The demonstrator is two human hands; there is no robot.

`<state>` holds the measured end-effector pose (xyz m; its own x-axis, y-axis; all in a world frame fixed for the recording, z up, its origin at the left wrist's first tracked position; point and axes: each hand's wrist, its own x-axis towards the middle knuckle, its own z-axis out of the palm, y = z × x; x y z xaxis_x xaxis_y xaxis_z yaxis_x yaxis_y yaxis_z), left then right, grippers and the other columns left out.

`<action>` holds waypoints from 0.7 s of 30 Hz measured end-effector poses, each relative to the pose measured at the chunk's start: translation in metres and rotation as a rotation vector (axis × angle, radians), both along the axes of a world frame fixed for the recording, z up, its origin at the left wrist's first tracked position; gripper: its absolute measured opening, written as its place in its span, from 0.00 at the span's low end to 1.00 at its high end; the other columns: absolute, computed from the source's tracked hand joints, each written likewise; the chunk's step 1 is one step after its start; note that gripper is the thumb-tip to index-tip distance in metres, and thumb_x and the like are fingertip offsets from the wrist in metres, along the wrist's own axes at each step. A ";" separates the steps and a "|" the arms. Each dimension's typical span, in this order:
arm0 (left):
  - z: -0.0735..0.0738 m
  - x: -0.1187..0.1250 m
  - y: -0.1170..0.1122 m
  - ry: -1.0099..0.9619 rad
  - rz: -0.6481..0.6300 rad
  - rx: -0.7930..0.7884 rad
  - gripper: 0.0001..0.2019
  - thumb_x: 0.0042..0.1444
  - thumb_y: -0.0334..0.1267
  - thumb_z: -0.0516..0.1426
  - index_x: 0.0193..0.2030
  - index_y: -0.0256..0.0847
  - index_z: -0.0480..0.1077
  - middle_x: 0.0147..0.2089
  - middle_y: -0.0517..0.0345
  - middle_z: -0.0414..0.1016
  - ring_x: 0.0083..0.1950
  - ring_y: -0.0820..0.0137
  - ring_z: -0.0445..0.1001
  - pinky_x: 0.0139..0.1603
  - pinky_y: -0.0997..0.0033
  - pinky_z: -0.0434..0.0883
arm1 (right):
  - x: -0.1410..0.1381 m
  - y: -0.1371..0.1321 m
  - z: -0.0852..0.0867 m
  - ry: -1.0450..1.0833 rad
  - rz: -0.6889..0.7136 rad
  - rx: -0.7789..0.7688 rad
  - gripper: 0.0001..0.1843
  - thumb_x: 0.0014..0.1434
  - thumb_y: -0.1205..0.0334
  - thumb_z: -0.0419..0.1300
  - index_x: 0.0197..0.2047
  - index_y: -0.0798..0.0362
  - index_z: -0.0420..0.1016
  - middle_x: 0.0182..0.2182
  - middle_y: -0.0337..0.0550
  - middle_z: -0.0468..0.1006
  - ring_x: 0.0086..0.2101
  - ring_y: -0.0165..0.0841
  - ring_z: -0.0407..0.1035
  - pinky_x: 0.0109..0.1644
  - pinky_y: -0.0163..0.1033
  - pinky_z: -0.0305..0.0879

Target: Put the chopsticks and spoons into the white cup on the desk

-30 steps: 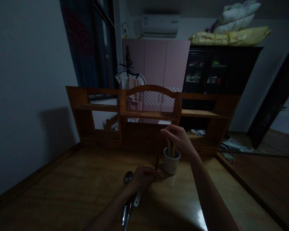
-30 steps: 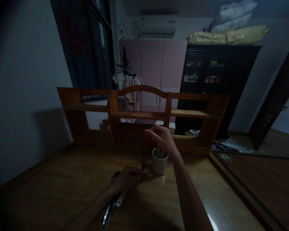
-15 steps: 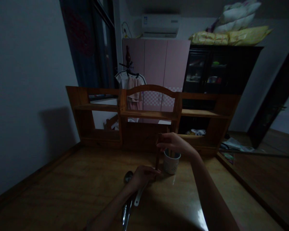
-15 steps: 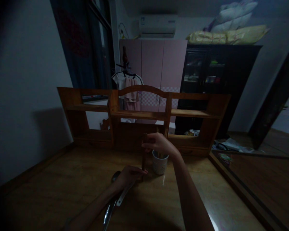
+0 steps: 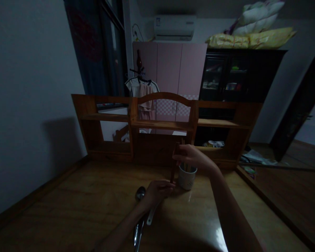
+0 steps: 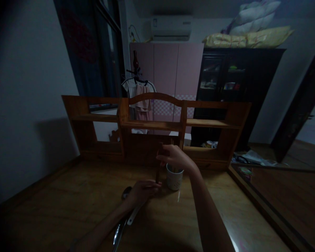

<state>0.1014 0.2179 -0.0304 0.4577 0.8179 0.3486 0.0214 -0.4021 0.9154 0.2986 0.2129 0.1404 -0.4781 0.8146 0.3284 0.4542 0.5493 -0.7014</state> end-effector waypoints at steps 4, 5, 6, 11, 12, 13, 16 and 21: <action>0.014 -0.003 -0.005 -0.035 0.212 0.216 0.10 0.55 0.43 0.59 0.38 0.42 0.78 0.48 0.50 0.74 0.51 0.62 0.72 0.54 0.66 0.67 | 0.027 -0.029 0.030 0.190 -0.182 0.177 0.13 0.58 0.54 0.60 0.39 0.55 0.73 0.31 0.44 0.77 0.30 0.35 0.74 0.34 0.37 0.70; 0.018 -0.005 -0.007 -0.054 0.239 0.212 0.11 0.58 0.44 0.56 0.38 0.42 0.78 0.47 0.50 0.74 0.51 0.63 0.71 0.55 0.66 0.66 | 0.035 -0.039 0.037 0.234 -0.256 0.239 0.13 0.58 0.54 0.60 0.39 0.55 0.73 0.31 0.44 0.77 0.31 0.35 0.74 0.35 0.39 0.71; 0.021 -0.007 -0.008 -0.074 0.260 0.188 0.13 0.60 0.44 0.54 0.39 0.42 0.77 0.47 0.51 0.73 0.51 0.64 0.71 0.55 0.66 0.66 | 0.042 -0.048 0.044 0.288 -0.343 0.308 0.12 0.58 0.54 0.60 0.39 0.54 0.73 0.30 0.44 0.77 0.31 0.35 0.74 0.37 0.40 0.71; 0.023 -0.012 -0.009 -0.105 0.345 0.119 0.16 0.63 0.44 0.49 0.40 0.40 0.76 0.44 0.52 0.72 0.49 0.64 0.71 0.53 0.68 0.65 | 0.080 -0.063 0.050 0.568 -0.719 0.539 0.13 0.56 0.52 0.62 0.40 0.51 0.74 0.32 0.44 0.76 0.30 0.36 0.73 0.38 0.42 0.71; 0.021 -0.012 -0.007 -0.098 0.358 0.124 0.16 0.63 0.44 0.49 0.39 0.40 0.76 0.44 0.53 0.72 0.49 0.65 0.70 0.53 0.68 0.64 | 0.089 -0.058 0.046 0.615 -0.757 0.553 0.13 0.56 0.51 0.62 0.40 0.51 0.74 0.32 0.44 0.76 0.30 0.36 0.73 0.38 0.41 0.71; 0.019 -0.011 -0.006 -0.091 0.366 0.130 0.16 0.63 0.44 0.49 0.39 0.41 0.76 0.43 0.53 0.72 0.48 0.65 0.70 0.53 0.68 0.64 | 0.098 -0.051 0.041 0.641 -0.780 0.536 0.13 0.55 0.51 0.61 0.39 0.50 0.74 0.33 0.45 0.75 0.30 0.35 0.72 0.37 0.40 0.71; 0.013 -0.010 -0.001 -0.074 0.379 0.149 0.16 0.63 0.44 0.49 0.38 0.41 0.76 0.41 0.53 0.73 0.47 0.65 0.71 0.51 0.69 0.65 | 0.125 -0.026 0.025 0.646 -0.823 0.371 0.13 0.52 0.51 0.64 0.35 0.51 0.74 0.29 0.44 0.75 0.26 0.34 0.71 0.31 0.38 0.69; 0.006 -0.009 0.008 -0.066 0.419 0.143 0.16 0.62 0.44 0.50 0.36 0.40 0.77 0.39 0.53 0.73 0.45 0.65 0.72 0.48 0.69 0.66 | 0.137 0.010 0.004 0.519 -0.724 0.090 0.15 0.48 0.51 0.66 0.31 0.55 0.73 0.24 0.42 0.76 0.23 0.33 0.71 0.28 0.36 0.68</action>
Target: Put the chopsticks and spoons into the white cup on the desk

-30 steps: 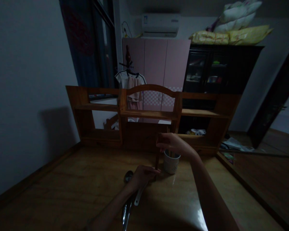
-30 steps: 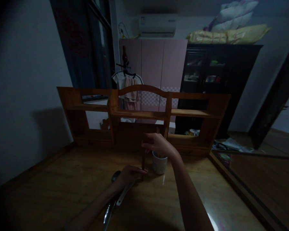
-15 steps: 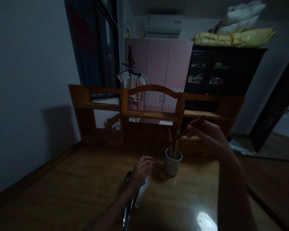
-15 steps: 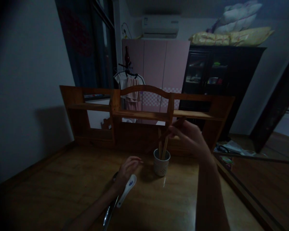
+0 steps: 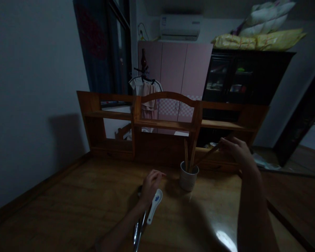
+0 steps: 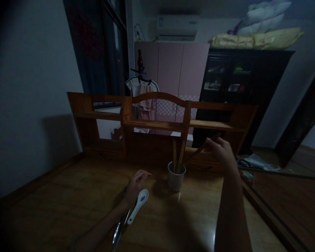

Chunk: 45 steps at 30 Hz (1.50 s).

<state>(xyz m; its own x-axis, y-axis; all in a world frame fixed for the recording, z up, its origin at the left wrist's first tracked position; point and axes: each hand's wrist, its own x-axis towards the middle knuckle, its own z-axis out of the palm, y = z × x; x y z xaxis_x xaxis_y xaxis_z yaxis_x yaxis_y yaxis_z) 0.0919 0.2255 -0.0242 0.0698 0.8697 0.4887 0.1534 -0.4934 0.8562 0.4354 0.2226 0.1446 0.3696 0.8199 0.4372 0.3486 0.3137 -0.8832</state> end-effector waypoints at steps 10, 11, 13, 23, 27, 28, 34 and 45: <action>-0.005 -0.003 0.005 -0.005 0.015 -0.118 0.16 0.59 0.46 0.50 0.34 0.40 0.76 0.39 0.53 0.75 0.45 0.63 0.73 0.46 0.68 0.68 | -0.030 0.026 -0.022 -0.205 0.246 -0.189 0.13 0.50 0.52 0.63 0.29 0.55 0.73 0.23 0.43 0.76 0.23 0.34 0.71 0.27 0.36 0.68; -0.006 -0.003 0.005 -0.019 0.015 -0.132 0.17 0.59 0.46 0.50 0.34 0.40 0.76 0.39 0.52 0.75 0.45 0.63 0.73 0.46 0.68 0.68 | -0.030 0.028 -0.024 -0.210 0.267 -0.199 0.13 0.51 0.53 0.63 0.30 0.55 0.73 0.23 0.43 0.77 0.24 0.34 0.71 0.27 0.36 0.68; -0.007 -0.003 0.006 -0.047 0.013 -0.154 0.17 0.58 0.47 0.50 0.34 0.39 0.76 0.40 0.52 0.75 0.45 0.63 0.73 0.45 0.68 0.69 | -0.030 0.031 -0.029 -0.221 0.293 -0.222 0.12 0.52 0.53 0.62 0.31 0.55 0.74 0.24 0.43 0.77 0.24 0.34 0.72 0.28 0.36 0.68; -0.016 -0.005 0.011 -0.101 -0.013 -0.234 0.17 0.56 0.47 0.51 0.34 0.39 0.76 0.41 0.51 0.77 0.45 0.63 0.74 0.42 0.68 0.70 | -0.030 0.039 -0.042 -0.212 0.336 -0.283 0.11 0.53 0.55 0.61 0.31 0.55 0.74 0.26 0.42 0.77 0.23 0.32 0.71 0.26 0.35 0.68; -0.021 -0.005 0.016 -0.111 0.005 -0.248 0.18 0.55 0.49 0.51 0.33 0.39 0.76 0.39 0.51 0.78 0.43 0.63 0.74 0.41 0.68 0.70 | -0.031 0.035 -0.040 -0.241 0.341 -0.284 0.12 0.52 0.54 0.63 0.30 0.55 0.76 0.24 0.42 0.77 0.23 0.31 0.70 0.25 0.33 0.65; -0.021 -0.005 0.017 -0.112 0.011 -0.246 0.18 0.55 0.49 0.51 0.33 0.39 0.76 0.39 0.51 0.78 0.43 0.63 0.74 0.41 0.68 0.70 | -0.032 0.034 -0.040 -0.254 0.341 -0.283 0.12 0.52 0.53 0.63 0.31 0.55 0.76 0.25 0.42 0.77 0.24 0.31 0.69 0.25 0.33 0.65; -0.018 -0.005 0.015 -0.084 0.017 -0.215 0.17 0.56 0.48 0.50 0.33 0.39 0.76 0.39 0.51 0.77 0.43 0.63 0.74 0.42 0.68 0.69 | -0.027 0.038 -0.046 -0.282 0.358 -0.296 0.17 0.53 0.51 0.62 0.37 0.58 0.77 0.26 0.42 0.77 0.23 0.29 0.67 0.24 0.32 0.61; -0.016 -0.005 0.012 -0.089 0.017 -0.252 0.17 0.56 0.48 0.50 0.34 0.38 0.75 0.39 0.51 0.77 0.43 0.62 0.74 0.40 0.68 0.70 | -0.026 0.035 -0.041 -0.223 0.460 -0.256 0.12 0.54 0.55 0.62 0.35 0.56 0.77 0.29 0.43 0.79 0.26 0.33 0.72 0.30 0.36 0.70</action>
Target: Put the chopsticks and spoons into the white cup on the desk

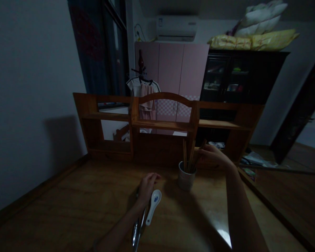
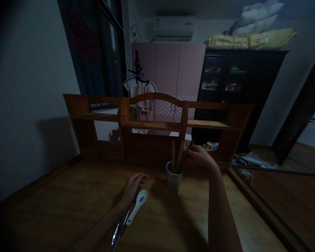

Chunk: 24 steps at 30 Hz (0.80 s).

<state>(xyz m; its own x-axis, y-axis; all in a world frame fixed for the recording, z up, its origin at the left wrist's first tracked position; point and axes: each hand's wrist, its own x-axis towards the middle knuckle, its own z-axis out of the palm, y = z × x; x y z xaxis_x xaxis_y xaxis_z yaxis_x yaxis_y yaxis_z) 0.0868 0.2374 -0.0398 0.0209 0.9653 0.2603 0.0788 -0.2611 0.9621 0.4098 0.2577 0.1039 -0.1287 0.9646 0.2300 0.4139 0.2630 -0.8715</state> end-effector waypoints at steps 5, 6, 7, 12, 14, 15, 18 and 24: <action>-0.003 0.000 0.002 -0.011 0.001 0.018 0.17 0.56 0.47 0.51 0.34 0.38 0.75 0.39 0.51 0.77 0.43 0.62 0.75 0.40 0.68 0.70 | 0.000 -0.001 0.002 0.021 0.029 -0.038 0.14 0.53 0.54 0.64 0.36 0.56 0.77 0.30 0.45 0.80 0.28 0.35 0.74 0.32 0.37 0.72; -0.004 0.000 0.003 -0.013 0.001 0.020 0.17 0.56 0.47 0.51 0.34 0.38 0.75 0.39 0.51 0.77 0.43 0.62 0.75 0.41 0.68 0.70 | 0.001 0.000 0.000 0.021 0.022 -0.063 0.14 0.52 0.54 0.64 0.36 0.56 0.76 0.31 0.45 0.80 0.28 0.35 0.74 0.32 0.37 0.72; -0.005 -0.001 0.004 -0.015 0.000 0.019 0.17 0.56 0.47 0.51 0.34 0.38 0.75 0.39 0.50 0.77 0.43 0.62 0.74 0.41 0.68 0.70 | 0.001 0.001 -0.002 0.021 0.018 -0.091 0.15 0.52 0.53 0.65 0.36 0.57 0.76 0.31 0.45 0.80 0.28 0.35 0.75 0.33 0.37 0.73; -0.006 -0.001 0.004 -0.020 -0.013 0.021 0.17 0.56 0.47 0.50 0.33 0.38 0.75 0.39 0.50 0.77 0.43 0.62 0.74 0.40 0.68 0.70 | 0.005 0.000 -0.008 -0.005 0.048 -0.157 0.19 0.50 0.50 0.66 0.36 0.59 0.76 0.30 0.47 0.80 0.29 0.35 0.75 0.35 0.38 0.73; -0.005 -0.001 0.003 -0.017 -0.014 0.022 0.17 0.57 0.47 0.50 0.33 0.38 0.75 0.38 0.50 0.77 0.43 0.63 0.74 0.40 0.68 0.70 | 0.005 -0.003 -0.007 -0.032 0.056 -0.154 0.20 0.51 0.48 0.64 0.37 0.59 0.76 0.32 0.48 0.80 0.30 0.35 0.75 0.35 0.37 0.72; -0.005 -0.001 0.003 -0.017 -0.016 0.019 0.17 0.57 0.47 0.50 0.33 0.38 0.75 0.38 0.51 0.76 0.43 0.63 0.74 0.40 0.69 0.70 | 0.004 -0.004 -0.006 -0.042 0.061 -0.153 0.21 0.51 0.47 0.64 0.37 0.59 0.76 0.33 0.48 0.80 0.30 0.35 0.75 0.35 0.37 0.72; -0.005 -0.001 0.002 -0.020 -0.021 -0.003 0.17 0.57 0.48 0.50 0.33 0.38 0.74 0.39 0.51 0.76 0.43 0.63 0.74 0.40 0.69 0.69 | 0.004 -0.007 -0.006 -0.054 0.066 -0.148 0.22 0.52 0.46 0.62 0.39 0.58 0.76 0.34 0.48 0.80 0.31 0.35 0.75 0.36 0.37 0.71; -0.007 -0.001 0.004 -0.022 -0.031 -0.029 0.17 0.56 0.47 0.51 0.33 0.37 0.74 0.38 0.51 0.76 0.42 0.64 0.74 0.38 0.70 0.69 | 0.007 -0.004 -0.006 -0.038 -0.012 -0.107 0.19 0.54 0.48 0.62 0.37 0.58 0.75 0.32 0.46 0.79 0.29 0.33 0.73 0.34 0.35 0.70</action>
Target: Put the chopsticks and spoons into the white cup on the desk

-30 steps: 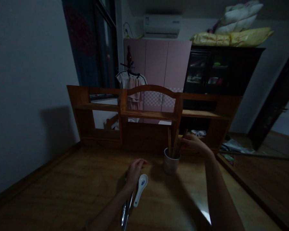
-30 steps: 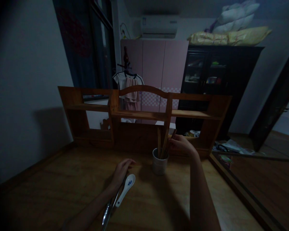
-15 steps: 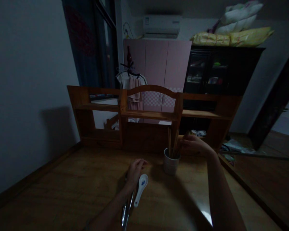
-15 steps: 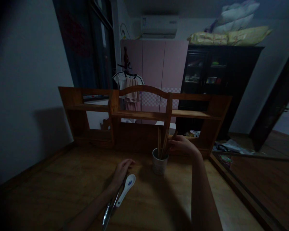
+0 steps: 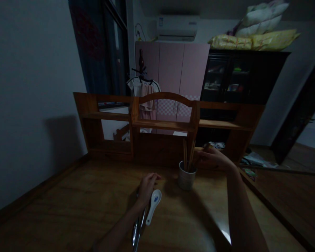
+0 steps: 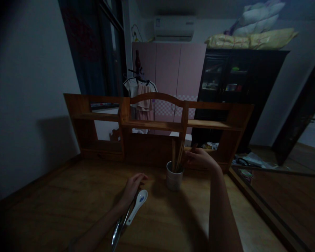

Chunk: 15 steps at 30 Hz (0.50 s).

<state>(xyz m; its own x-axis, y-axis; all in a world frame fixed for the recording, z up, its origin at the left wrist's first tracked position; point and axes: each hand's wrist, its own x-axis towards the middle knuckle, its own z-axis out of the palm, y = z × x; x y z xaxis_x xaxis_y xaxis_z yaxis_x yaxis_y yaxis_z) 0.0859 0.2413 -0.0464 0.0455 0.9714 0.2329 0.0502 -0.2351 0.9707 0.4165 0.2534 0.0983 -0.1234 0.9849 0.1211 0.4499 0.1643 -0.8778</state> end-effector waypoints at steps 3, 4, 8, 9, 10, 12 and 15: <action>0.001 0.000 -0.001 -0.011 -0.006 0.009 0.16 0.56 0.47 0.51 0.33 0.37 0.74 0.38 0.50 0.76 0.42 0.64 0.74 0.38 0.70 0.70 | 0.002 0.003 0.003 -0.035 -0.063 0.079 0.18 0.55 0.48 0.60 0.33 0.57 0.73 0.27 0.43 0.77 0.27 0.32 0.71 0.31 0.33 0.68; 0.001 0.000 -0.001 -0.016 -0.006 0.008 0.16 0.56 0.47 0.51 0.33 0.37 0.74 0.38 0.50 0.76 0.43 0.63 0.74 0.38 0.70 0.70 | 0.002 0.003 0.004 -0.047 -0.085 0.095 0.18 0.55 0.48 0.60 0.32 0.57 0.73 0.25 0.43 0.77 0.26 0.31 0.71 0.29 0.33 0.67; 0.001 0.000 -0.001 -0.017 -0.003 -0.012 0.17 0.56 0.47 0.51 0.33 0.37 0.74 0.39 0.50 0.76 0.41 0.64 0.74 0.37 0.71 0.70 | -0.001 0.006 0.005 -0.050 -0.103 0.093 0.17 0.55 0.50 0.60 0.34 0.58 0.74 0.26 0.44 0.77 0.25 0.31 0.70 0.28 0.33 0.66; 0.001 0.001 0.000 -0.017 -0.001 -0.012 0.17 0.56 0.48 0.51 0.33 0.37 0.74 0.39 0.51 0.76 0.42 0.64 0.74 0.37 0.71 0.70 | -0.003 0.006 0.004 -0.050 -0.101 0.087 0.17 0.55 0.50 0.60 0.34 0.58 0.74 0.27 0.45 0.78 0.25 0.32 0.71 0.28 0.33 0.66; 0.000 0.001 0.000 -0.016 0.000 -0.014 0.17 0.56 0.48 0.51 0.33 0.37 0.74 0.39 0.51 0.76 0.42 0.64 0.74 0.37 0.71 0.69 | -0.005 0.007 0.003 -0.047 -0.095 0.078 0.17 0.55 0.50 0.61 0.34 0.58 0.75 0.28 0.45 0.78 0.26 0.32 0.71 0.28 0.33 0.66; 0.000 0.001 0.001 -0.010 0.005 -0.021 0.17 0.55 0.48 0.51 0.33 0.37 0.74 0.39 0.51 0.76 0.41 0.64 0.74 0.36 0.72 0.69 | -0.008 0.008 0.000 -0.038 -0.074 0.050 0.16 0.54 0.51 0.61 0.33 0.58 0.76 0.28 0.46 0.79 0.26 0.32 0.71 0.29 0.34 0.66; -0.002 0.001 0.002 -0.003 0.009 -0.037 0.17 0.55 0.48 0.52 0.33 0.38 0.74 0.39 0.51 0.76 0.40 0.64 0.74 0.34 0.72 0.69 | -0.011 0.010 -0.006 -0.019 -0.030 0.006 0.17 0.54 0.50 0.62 0.32 0.58 0.76 0.27 0.45 0.78 0.26 0.32 0.71 0.29 0.34 0.67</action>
<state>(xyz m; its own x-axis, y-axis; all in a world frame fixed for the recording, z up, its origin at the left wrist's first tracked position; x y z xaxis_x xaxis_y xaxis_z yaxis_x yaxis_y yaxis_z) 0.0867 0.2428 -0.0480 0.0362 0.9798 0.1968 0.0490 -0.1984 0.9789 0.4054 0.2632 0.0926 -0.0966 0.9875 0.1247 0.4714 0.1557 -0.8681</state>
